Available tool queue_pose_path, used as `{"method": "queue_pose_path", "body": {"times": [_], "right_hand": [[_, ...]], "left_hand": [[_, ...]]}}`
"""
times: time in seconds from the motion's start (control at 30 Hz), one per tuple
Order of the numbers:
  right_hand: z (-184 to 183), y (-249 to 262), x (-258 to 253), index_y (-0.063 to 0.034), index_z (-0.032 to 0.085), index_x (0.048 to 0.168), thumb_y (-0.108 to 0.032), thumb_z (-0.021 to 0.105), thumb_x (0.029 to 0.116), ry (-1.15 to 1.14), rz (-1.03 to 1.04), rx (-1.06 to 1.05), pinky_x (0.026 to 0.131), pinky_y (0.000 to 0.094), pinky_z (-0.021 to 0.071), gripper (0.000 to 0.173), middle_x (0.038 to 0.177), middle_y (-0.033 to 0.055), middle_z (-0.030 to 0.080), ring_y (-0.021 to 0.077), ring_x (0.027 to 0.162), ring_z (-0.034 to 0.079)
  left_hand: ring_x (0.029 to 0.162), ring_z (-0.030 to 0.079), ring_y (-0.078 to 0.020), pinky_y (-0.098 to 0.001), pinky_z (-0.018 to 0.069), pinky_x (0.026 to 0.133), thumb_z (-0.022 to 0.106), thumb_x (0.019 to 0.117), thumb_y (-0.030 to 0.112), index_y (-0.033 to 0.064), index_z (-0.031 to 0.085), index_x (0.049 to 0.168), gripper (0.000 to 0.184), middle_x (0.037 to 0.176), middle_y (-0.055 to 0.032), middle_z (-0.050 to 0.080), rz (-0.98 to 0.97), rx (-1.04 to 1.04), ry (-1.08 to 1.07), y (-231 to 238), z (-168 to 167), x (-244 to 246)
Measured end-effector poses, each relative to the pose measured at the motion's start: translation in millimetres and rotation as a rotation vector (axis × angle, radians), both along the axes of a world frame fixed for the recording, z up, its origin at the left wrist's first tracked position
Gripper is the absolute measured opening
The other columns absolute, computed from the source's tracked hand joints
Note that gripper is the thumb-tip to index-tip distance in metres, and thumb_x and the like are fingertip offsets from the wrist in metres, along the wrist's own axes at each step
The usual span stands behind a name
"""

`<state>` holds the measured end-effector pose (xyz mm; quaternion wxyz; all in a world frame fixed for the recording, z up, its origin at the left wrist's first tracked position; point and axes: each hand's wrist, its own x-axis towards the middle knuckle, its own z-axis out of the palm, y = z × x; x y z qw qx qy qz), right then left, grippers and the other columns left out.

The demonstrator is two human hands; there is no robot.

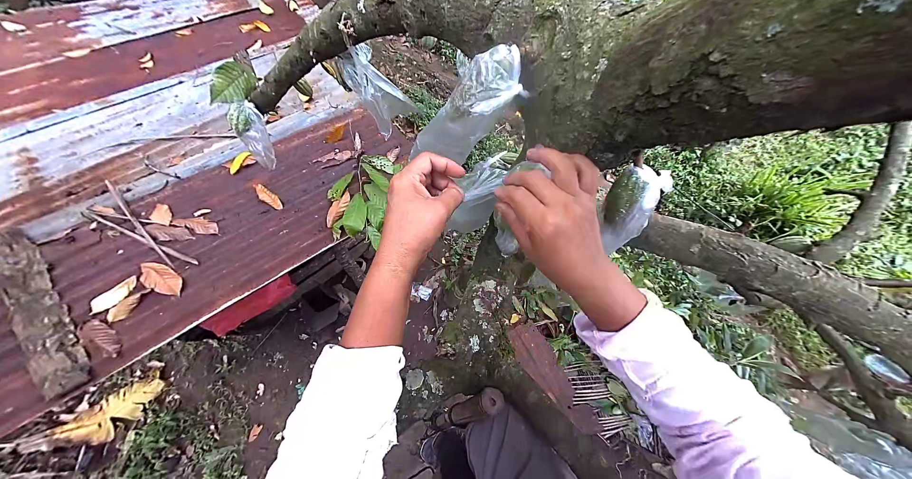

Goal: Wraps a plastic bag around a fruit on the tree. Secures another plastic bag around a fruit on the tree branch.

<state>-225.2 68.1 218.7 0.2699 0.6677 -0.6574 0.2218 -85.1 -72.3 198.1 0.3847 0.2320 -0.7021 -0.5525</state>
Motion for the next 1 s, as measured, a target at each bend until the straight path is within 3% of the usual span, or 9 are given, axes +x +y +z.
{"method": "queue_pose_path", "body": {"times": [0.13,0.3,0.4,0.47,0.5,0.6,0.73,0.8,1.0], "right_hand": [[8,-24,-5,-0.0073,0.073,0.090,-0.022,0.067,0.0974,0.157,-0.039,0.163,0.101,0.0639,0.0362,0.017,0.094,0.0118,0.069,0.0386,0.111,0.062],[4,-39,-4,-0.0035,0.069,0.084,-0.008,0.059,0.0973,0.157,-0.045,0.109,0.103,0.0608,0.0345,0.018,0.086,0.0138,0.065,0.0372,0.099,0.062],[-1,-37,-7,-0.0028,0.067,0.084,-0.006,0.060,0.0932,0.104,-0.009,0.085,0.111,0.0605,0.0326,0.012,0.090,0.0143,0.068,0.0372,0.107,0.064],[-6,-32,-9,-0.0023,0.066,0.084,-0.006,0.060,0.0934,0.067,0.028,0.080,0.116,0.0623,0.0289,0.012,0.089,0.0143,0.069,0.0371,0.108,0.065],[-8,-30,-10,-0.0018,0.066,0.084,-0.006,0.059,0.0941,0.046,0.044,0.073,0.118,0.0620,0.0275,0.013,0.088,0.0140,0.069,0.0366,0.107,0.066],[-6,-28,-9,-0.0003,0.067,0.086,-0.004,0.060,0.0948,0.000,0.052,0.081,0.119,0.0614,0.0268,0.012,0.085,0.0134,0.070,0.0352,0.104,0.068],[1,-29,-6,-0.0006,0.066,0.094,0.000,0.061,0.0935,-0.061,0.044,0.113,0.118,0.0611,0.0279,0.005,0.086,0.0126,0.071,0.0342,0.099,0.069],[6,-30,-6,-0.0013,0.070,0.100,0.001,0.061,0.0940,-0.052,0.033,0.175,0.117,0.0604,0.0293,0.011,0.091,0.0132,0.072,0.0359,0.103,0.068],[37,-39,-13,0.0007,0.074,0.093,-0.010,0.066,0.0969,-0.060,0.084,0.510,0.098,0.0582,0.0418,0.014,0.096,0.0205,0.068,0.0423,0.108,0.060]], "left_hand": [[0.066,0.059,-0.0050,-0.0195,0.0496,0.061,0.065,0.0845,-0.008,0.0048,0.061,0.108,0.027,0.078,0.0011,0.063,0.004,0.179,0.034,4,11,-4],[0.064,0.059,-0.0062,-0.0200,0.0499,0.059,0.061,0.0867,-0.009,0.0054,0.060,0.109,0.027,0.080,-0.0003,0.062,-0.008,0.324,0.007,6,20,-6],[0.063,0.060,-0.0070,-0.0203,0.0494,0.055,0.053,0.1029,0.015,0.0098,0.060,0.108,0.010,0.084,-0.0009,0.064,-0.033,0.428,-0.081,0,21,-9],[0.069,0.060,-0.0096,-0.0246,0.0496,0.059,0.046,0.1085,0.038,0.0101,0.064,0.115,0.034,0.094,-0.0024,0.065,-0.091,0.439,-0.217,-5,20,-14],[0.073,0.060,-0.0104,-0.0264,0.0490,0.063,0.047,0.1079,0.041,0.0089,0.065,0.117,0.038,0.097,-0.0034,0.065,-0.128,0.405,-0.290,-7,19,-17],[0.062,0.052,-0.0042,-0.0202,0.0439,0.057,0.063,0.1019,0.022,0.0050,0.067,0.111,0.019,0.083,-0.0004,0.062,-0.246,0.275,-0.398,-9,17,-25],[0.051,0.049,-0.0015,-0.0153,0.0416,0.049,0.066,0.0967,0.004,0.0025,0.068,0.099,0.004,0.071,0.0012,0.061,-0.296,0.276,-0.450,-16,26,-26],[0.055,0.049,-0.0026,-0.0176,0.0413,0.052,0.065,0.0984,0.008,0.0037,0.068,0.099,0.005,0.075,0.0002,0.061,-0.228,0.194,-0.544,-18,30,-28],[0.087,0.059,-0.0230,-0.0430,0.0483,0.080,0.050,0.1070,0.014,-0.0024,0.063,0.113,0.022,0.102,-0.0163,0.062,-0.116,-0.093,-0.730,-31,42,-38]]}}
